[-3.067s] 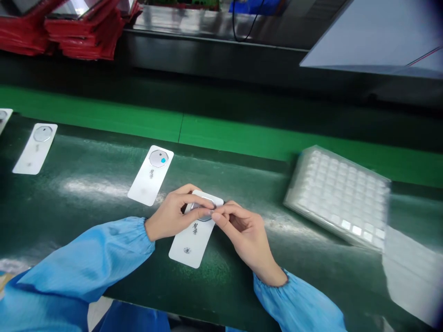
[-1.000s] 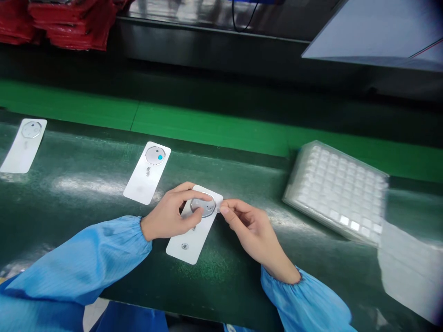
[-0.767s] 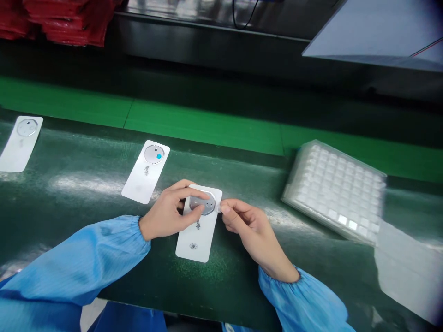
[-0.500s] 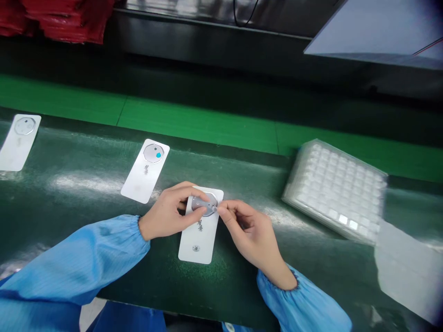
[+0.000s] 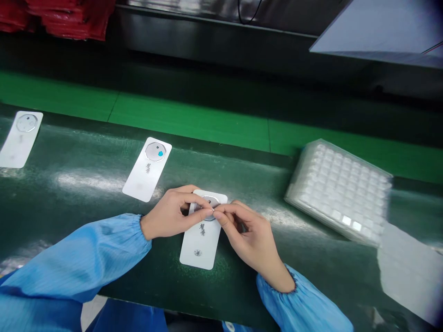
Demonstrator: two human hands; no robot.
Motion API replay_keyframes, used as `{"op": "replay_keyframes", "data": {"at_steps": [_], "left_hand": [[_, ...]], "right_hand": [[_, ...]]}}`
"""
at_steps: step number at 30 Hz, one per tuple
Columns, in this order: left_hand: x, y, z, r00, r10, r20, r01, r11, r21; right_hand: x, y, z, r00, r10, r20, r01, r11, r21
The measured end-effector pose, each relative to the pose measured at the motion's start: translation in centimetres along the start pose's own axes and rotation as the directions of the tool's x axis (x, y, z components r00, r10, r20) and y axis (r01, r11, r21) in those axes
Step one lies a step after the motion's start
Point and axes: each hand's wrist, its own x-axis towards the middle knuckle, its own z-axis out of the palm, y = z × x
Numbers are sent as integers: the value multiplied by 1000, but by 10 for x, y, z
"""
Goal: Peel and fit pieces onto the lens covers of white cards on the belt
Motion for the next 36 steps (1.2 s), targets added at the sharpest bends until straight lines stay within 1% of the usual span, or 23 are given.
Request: {"op": "replay_keyframes", "data": {"at_steps": [4,8,10,12,15,17,24,29,36], "left_hand": [[0,1,-1,1000,18,24,-18,1000,10],[0,1,-2,998,56,18,-57,998,38],[0,1,-1,999,40,17,-40,999,20],[-1,1,0,1000,-8,16,9,999,-34],[-2,1,1,996,-88,28,91,986,-138],[-2,1,1,993,-112,42,117,977,-179],[-3,-2,1,995,-89,42,96,976,-194],[-3,0,1,996,-81,46,88,978,-191],[-2,3,1,994,-98,57,107,979,-173]], "right_hand": [[0,-4,1,1000,-7,-15,7,1000,1],[0,-6,-3,999,49,10,-50,997,63],[0,-5,-6,995,94,25,-96,991,92],[-1,-4,-8,991,133,29,-136,986,102],[-1,-4,-8,986,163,22,-165,983,83],[-1,-5,-7,983,181,21,-182,981,72],[-1,-7,-7,973,232,-6,-231,970,80],[-1,-8,-7,970,242,-5,-241,968,74],[0,-10,-6,968,253,-4,-252,965,68]]}}
